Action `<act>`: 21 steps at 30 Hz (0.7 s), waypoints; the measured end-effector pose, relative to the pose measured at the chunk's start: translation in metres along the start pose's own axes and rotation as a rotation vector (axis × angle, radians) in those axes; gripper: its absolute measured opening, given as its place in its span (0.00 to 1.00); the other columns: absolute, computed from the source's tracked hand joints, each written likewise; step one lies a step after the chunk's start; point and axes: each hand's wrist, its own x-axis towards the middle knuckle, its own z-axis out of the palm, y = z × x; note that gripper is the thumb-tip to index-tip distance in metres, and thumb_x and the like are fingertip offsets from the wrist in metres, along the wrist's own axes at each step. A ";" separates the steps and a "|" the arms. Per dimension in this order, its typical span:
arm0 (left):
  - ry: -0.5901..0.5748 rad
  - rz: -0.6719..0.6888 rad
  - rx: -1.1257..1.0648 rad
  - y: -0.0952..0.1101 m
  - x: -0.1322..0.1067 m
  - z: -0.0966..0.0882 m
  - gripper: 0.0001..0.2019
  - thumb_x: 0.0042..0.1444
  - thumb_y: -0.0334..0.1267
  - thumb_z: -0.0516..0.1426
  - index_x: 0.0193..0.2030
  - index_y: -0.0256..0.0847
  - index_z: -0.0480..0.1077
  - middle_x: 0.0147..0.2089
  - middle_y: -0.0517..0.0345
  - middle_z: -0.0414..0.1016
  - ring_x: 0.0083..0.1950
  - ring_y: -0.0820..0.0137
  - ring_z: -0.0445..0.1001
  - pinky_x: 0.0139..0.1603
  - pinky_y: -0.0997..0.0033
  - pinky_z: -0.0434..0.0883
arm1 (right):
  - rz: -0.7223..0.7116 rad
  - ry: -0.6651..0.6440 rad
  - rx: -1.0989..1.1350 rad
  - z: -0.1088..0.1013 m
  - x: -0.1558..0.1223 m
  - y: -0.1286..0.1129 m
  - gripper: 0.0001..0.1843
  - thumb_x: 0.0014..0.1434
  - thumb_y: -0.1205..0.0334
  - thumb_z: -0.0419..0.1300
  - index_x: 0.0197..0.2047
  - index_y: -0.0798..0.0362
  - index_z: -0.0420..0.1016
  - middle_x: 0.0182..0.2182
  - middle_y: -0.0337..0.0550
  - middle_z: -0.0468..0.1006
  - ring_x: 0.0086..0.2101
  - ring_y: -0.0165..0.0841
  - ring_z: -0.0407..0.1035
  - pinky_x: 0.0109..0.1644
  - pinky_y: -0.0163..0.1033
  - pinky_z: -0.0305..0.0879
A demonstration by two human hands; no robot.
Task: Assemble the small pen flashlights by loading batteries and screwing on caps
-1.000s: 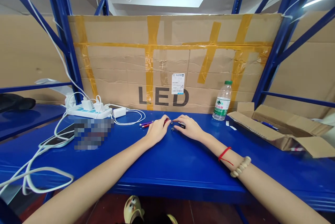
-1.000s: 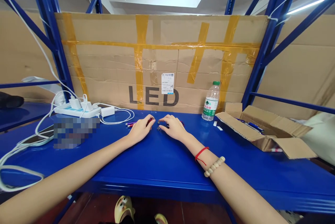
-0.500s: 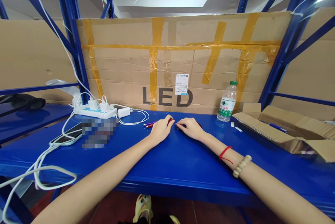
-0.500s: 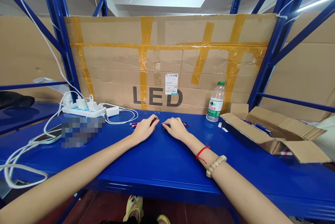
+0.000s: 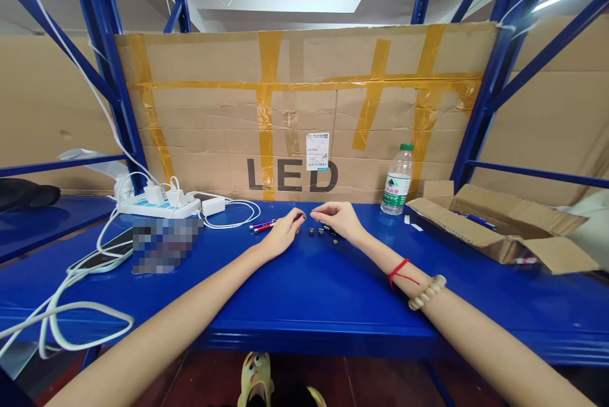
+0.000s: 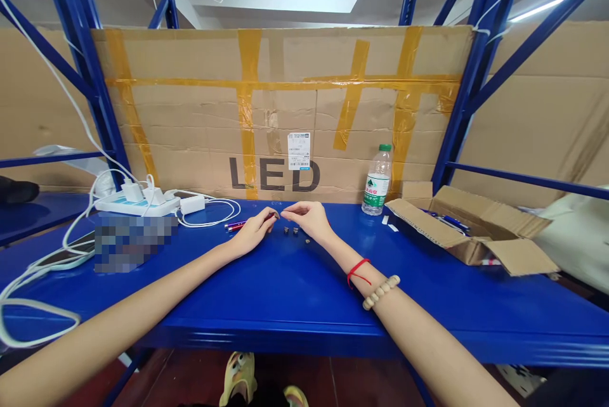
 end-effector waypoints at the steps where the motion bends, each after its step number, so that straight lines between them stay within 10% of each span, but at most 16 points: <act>1: -0.003 0.010 -0.002 0.001 0.000 0.000 0.11 0.60 0.42 0.41 0.40 0.42 0.60 0.25 0.65 0.60 0.28 0.74 0.63 0.31 0.76 0.61 | 0.007 -0.007 0.022 0.000 0.000 -0.001 0.14 0.42 0.55 0.63 0.29 0.57 0.77 0.27 0.45 0.79 0.30 0.35 0.73 0.35 0.38 0.69; 21: 0.085 0.106 0.011 0.010 -0.002 -0.001 0.11 0.59 0.39 0.44 0.39 0.40 0.65 0.26 0.63 0.65 0.28 0.74 0.65 0.33 0.76 0.62 | 0.000 -0.037 0.091 0.004 -0.004 -0.001 0.16 0.39 0.54 0.65 0.30 0.56 0.78 0.31 0.45 0.79 0.33 0.35 0.72 0.40 0.40 0.68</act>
